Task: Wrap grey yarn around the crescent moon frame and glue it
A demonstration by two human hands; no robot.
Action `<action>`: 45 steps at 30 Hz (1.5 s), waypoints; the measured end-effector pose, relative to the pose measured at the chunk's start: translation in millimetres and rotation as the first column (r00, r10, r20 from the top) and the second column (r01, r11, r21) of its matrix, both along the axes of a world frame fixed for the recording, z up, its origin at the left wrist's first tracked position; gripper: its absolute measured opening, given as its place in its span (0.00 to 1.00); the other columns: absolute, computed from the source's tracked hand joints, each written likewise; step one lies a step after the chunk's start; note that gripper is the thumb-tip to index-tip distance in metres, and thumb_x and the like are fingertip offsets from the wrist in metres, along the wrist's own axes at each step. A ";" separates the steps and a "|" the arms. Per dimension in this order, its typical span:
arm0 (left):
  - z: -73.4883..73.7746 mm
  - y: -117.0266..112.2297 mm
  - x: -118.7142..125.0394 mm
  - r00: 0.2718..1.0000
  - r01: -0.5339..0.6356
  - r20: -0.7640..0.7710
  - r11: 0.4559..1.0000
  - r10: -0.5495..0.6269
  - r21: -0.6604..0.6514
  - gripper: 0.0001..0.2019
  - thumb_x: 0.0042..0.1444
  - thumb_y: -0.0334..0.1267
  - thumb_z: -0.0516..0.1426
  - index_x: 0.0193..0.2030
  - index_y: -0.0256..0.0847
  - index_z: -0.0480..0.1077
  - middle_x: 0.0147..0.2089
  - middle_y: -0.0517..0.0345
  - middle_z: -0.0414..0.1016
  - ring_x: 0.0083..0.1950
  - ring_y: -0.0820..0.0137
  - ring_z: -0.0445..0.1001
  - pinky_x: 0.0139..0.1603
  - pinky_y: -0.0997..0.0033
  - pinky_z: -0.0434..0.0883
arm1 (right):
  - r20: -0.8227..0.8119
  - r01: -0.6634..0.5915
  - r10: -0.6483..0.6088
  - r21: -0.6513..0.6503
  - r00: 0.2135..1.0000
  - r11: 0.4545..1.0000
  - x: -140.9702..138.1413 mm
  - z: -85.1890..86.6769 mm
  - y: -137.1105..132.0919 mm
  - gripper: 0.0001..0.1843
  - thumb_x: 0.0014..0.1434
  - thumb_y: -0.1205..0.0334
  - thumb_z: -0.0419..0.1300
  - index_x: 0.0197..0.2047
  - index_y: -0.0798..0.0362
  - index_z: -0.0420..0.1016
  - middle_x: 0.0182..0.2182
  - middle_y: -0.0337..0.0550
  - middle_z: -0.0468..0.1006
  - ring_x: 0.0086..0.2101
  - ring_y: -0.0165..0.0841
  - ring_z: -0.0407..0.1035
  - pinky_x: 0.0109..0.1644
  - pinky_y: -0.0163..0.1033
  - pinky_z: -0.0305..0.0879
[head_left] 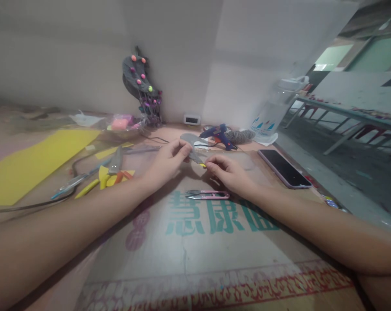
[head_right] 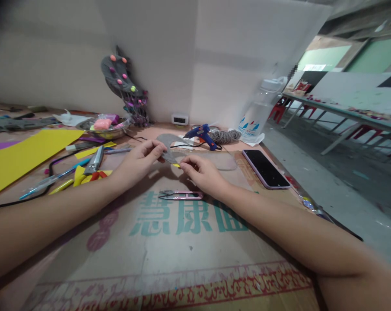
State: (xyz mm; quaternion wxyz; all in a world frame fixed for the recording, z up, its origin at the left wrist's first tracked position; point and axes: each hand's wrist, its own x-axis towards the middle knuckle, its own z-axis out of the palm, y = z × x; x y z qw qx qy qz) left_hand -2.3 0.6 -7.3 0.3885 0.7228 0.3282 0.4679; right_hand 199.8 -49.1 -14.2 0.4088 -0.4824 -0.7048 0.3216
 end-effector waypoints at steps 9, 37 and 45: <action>-3.4 -4.5 2.8 0.998 0.043 -0.041 0.999 -0.043 -0.017 0.22 0.49 0.43 0.68 0.43 0.43 0.61 0.43 0.59 0.67 0.45 0.68 0.71 0.44 0.67 0.68 | -0.050 0.021 -0.021 0.008 0.999 1.000 -1.4 -0.5 -2.0 0.12 0.64 0.50 0.55 0.36 0.50 0.69 0.20 0.31 0.64 0.22 0.29 0.61 0.25 0.35 0.57; 2.0 -11.6 3.5 0.998 0.057 -0.035 0.998 -0.056 0.019 0.13 0.54 0.40 0.63 0.38 0.41 0.62 0.37 0.62 0.66 0.36 0.72 0.67 0.38 0.72 0.66 | 0.069 0.030 -0.039 0.121 0.997 0.992 4.1 -6.4 6.9 0.10 0.66 0.56 0.54 0.44 0.52 0.71 0.35 0.39 0.75 0.28 0.29 0.65 0.33 0.36 0.61; -2.2 -4.6 1.5 1.000 -0.009 0.013 0.999 0.008 0.047 0.06 0.65 0.38 0.53 0.46 0.40 0.66 0.40 0.57 0.70 0.40 0.70 0.70 0.43 0.69 0.68 | 0.336 -0.093 -0.104 0.522 0.936 0.848 11.2 28.9 -14.6 0.07 0.68 0.61 0.54 0.38 0.52 0.70 0.31 0.40 0.75 0.31 0.31 0.68 0.36 0.36 0.62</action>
